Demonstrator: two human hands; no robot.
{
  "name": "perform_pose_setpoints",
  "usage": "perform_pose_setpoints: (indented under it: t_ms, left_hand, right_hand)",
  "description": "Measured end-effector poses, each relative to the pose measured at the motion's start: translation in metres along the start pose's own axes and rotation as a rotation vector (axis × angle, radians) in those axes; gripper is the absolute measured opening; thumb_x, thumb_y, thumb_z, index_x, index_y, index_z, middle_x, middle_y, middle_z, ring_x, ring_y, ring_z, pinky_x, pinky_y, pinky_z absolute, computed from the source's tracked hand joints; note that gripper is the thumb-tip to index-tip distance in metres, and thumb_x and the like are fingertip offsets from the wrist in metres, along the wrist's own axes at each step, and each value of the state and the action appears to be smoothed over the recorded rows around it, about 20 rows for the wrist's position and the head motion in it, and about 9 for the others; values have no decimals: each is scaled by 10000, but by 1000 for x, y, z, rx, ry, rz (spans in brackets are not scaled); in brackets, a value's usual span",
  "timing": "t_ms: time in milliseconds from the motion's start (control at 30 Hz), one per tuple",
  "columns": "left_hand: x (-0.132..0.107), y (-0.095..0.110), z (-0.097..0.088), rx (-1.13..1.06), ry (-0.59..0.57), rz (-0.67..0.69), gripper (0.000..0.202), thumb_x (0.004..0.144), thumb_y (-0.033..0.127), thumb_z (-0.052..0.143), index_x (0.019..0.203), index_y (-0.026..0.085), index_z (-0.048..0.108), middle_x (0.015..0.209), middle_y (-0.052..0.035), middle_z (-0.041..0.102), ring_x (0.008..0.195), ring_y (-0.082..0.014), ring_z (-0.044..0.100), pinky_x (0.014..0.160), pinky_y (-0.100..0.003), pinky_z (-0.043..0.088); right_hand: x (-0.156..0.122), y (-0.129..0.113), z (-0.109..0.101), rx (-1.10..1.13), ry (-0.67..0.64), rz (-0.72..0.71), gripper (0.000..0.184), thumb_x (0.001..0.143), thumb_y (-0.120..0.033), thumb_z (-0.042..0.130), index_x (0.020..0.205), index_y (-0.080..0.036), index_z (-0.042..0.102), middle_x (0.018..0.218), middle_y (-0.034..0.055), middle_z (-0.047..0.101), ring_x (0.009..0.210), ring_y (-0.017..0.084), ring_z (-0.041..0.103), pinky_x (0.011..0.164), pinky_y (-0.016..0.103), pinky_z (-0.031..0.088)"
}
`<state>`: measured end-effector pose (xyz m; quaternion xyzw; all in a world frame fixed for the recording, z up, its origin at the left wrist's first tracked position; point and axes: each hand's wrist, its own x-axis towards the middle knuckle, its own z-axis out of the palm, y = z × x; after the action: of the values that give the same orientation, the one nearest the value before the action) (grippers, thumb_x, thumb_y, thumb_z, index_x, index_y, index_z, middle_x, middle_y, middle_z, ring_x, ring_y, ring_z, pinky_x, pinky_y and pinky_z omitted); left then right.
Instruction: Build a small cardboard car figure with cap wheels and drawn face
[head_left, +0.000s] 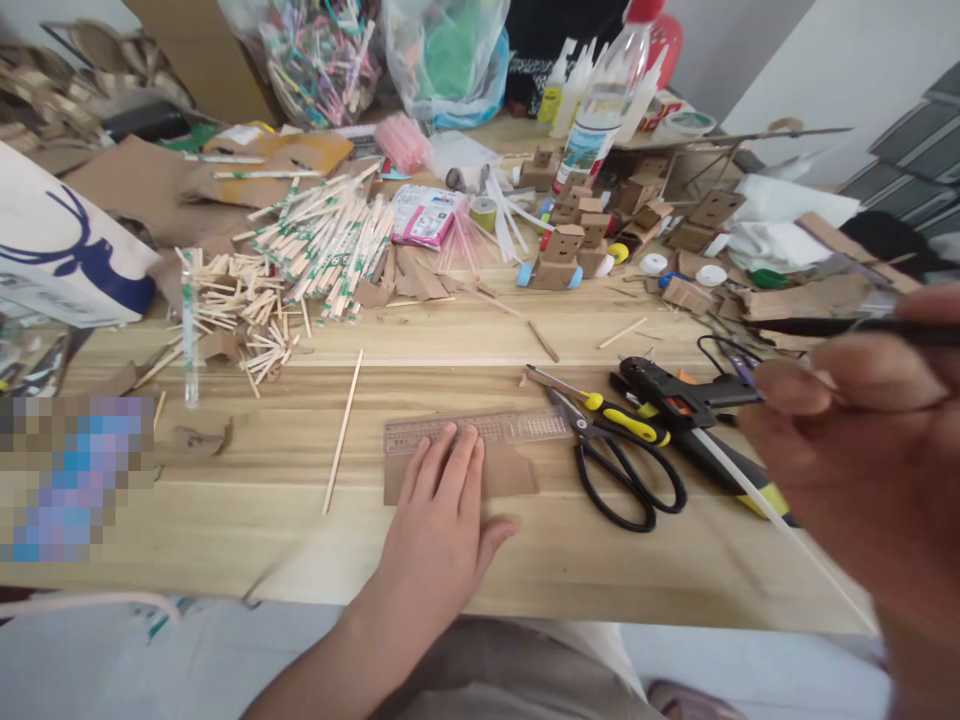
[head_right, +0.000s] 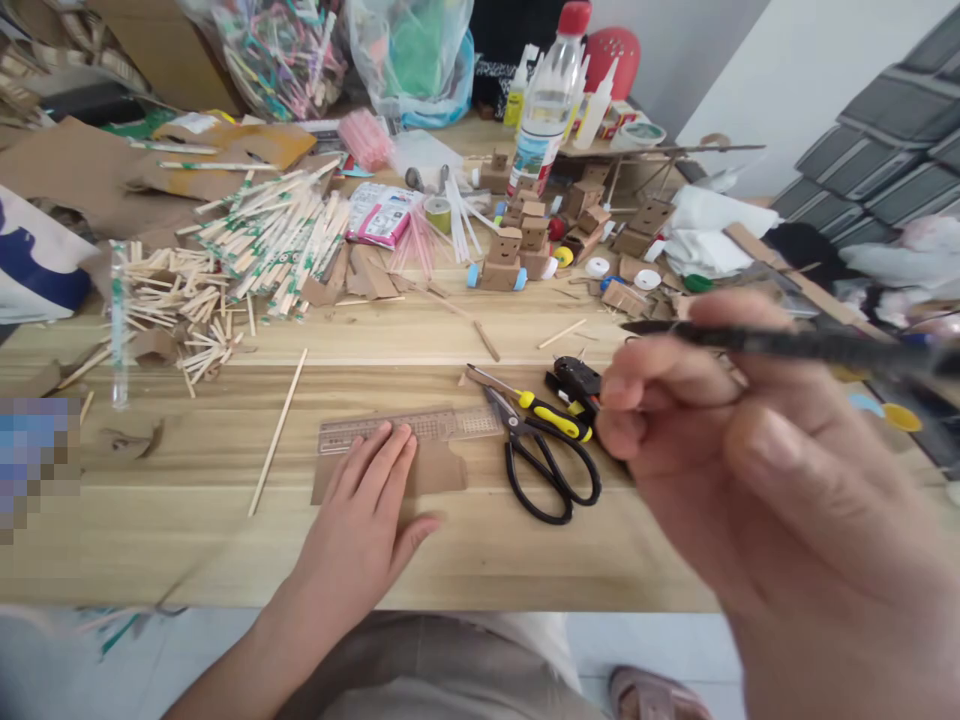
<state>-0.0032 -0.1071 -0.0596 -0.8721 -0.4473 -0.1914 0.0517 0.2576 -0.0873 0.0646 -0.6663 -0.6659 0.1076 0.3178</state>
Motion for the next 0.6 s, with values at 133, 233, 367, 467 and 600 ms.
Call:
perform_pose_setpoints:
  t_ms: [133, 233, 367, 467, 600]
  left_hand:
    - [1, -1, -1, 5, -11, 18, 608, 1064, 494, 424, 1428, 29, 569, 1447, -235, 650, 1372, -350, 596, 1130, -502, 507]
    - [1, -1, -1, -21, -8, 15, 599, 1051, 479, 468, 1436, 31, 565, 1452, -246, 640, 1387, -358, 581, 1140, -510, 495]
    - [1, 1, 1, -19, -14, -12, 623, 1048, 485, 468, 1490, 50, 521, 1466, -244, 629, 1395, -373, 566, 1152, -560, 474]
    - [1, 1, 0, -34, -14, -16, 650, 1046, 496, 466, 1510, 42, 499, 1455, -246, 635, 1397, -376, 559, 1154, -562, 473]
    - [2, 2, -2, -35, -18, -14, 626, 1052, 492, 453, 1468, 32, 540, 1456, -242, 634, 1390, -373, 565, 1151, -545, 482]
  right_hand:
    - [-5, -24, 30, 696, -84, 263, 488, 963, -740, 294, 866, -336, 550, 548, 14, 448, 532, 244, 532, 550, 409, 502]
    - [9, -32, 54, 829, -382, 226, 567, 931, -811, 347, 831, -298, 566, 535, 11, 548, 502, 231, 566, 525, 379, 499]
    - [28, -30, 77, 720, -432, 111, 587, 861, -812, 529, 903, -240, 652, 763, 57, 728, 594, 197, 625, 549, 332, 511]
    - [33, -25, 86, 549, -423, 48, 393, 820, -613, 702, 753, -229, 649, 706, 24, 711, 618, 175, 615, 602, 310, 508]
    - [29, -17, 95, 513, -356, 44, 218, 813, -439, 680, 742, -233, 682, 743, 29, 736, 701, 202, 664, 659, 326, 525]
